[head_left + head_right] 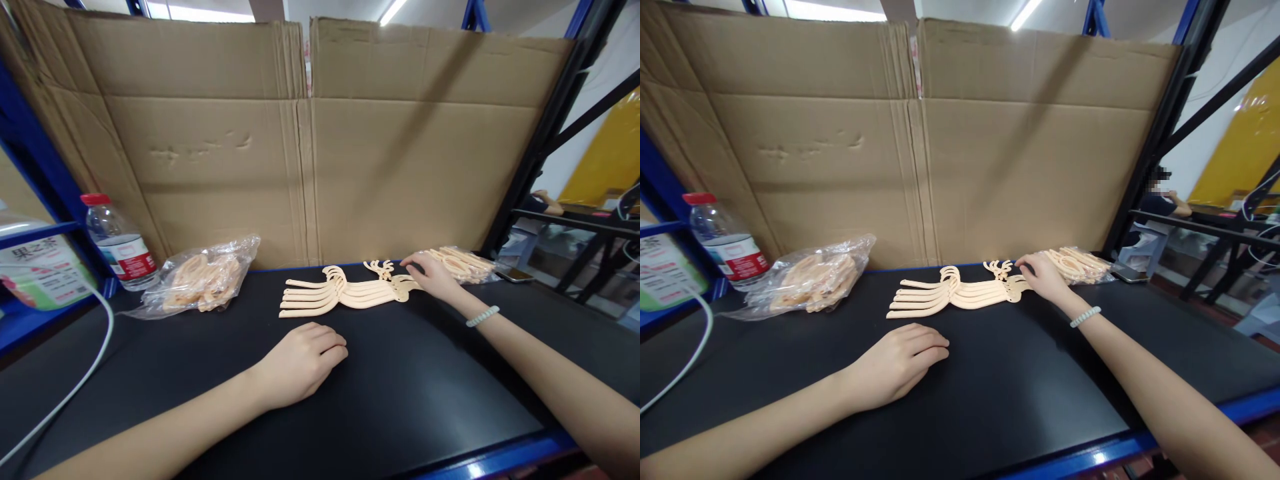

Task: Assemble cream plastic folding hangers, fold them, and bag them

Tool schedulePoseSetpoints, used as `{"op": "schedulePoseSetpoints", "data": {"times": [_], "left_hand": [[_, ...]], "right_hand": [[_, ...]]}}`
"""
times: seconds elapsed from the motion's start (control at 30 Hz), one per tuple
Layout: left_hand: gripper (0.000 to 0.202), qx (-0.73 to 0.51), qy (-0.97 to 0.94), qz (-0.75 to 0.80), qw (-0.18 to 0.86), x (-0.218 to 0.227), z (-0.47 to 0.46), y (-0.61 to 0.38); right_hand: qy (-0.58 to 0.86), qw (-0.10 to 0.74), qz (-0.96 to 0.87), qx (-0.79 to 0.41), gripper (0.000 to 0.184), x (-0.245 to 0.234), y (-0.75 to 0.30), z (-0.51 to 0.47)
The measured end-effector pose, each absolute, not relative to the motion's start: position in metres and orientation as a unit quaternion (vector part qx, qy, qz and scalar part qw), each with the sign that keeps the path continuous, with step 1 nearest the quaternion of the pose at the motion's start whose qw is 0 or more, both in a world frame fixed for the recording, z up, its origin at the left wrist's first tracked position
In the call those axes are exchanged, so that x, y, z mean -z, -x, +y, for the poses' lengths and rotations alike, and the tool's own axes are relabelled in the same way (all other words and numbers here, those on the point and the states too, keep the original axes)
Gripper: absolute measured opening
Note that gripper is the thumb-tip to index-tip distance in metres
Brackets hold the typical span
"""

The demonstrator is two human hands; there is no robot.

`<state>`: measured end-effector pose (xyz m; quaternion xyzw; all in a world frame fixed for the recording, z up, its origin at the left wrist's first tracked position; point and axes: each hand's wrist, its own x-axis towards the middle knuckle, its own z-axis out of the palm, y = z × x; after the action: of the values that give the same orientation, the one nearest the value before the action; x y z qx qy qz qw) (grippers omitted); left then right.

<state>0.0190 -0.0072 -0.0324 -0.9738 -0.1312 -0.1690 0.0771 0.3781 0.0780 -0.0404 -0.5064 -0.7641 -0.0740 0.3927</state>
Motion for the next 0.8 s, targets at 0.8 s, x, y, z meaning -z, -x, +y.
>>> {"op": "schedulePoseSetpoints", "data": {"times": [0.8], "left_hand": [[0.025,0.182,0.972,-0.142,0.052,0.035,-0.007,-0.02]], "right_hand": [[0.442,0.192,-0.864,0.146,0.045,0.037,-0.339,0.088]]}}
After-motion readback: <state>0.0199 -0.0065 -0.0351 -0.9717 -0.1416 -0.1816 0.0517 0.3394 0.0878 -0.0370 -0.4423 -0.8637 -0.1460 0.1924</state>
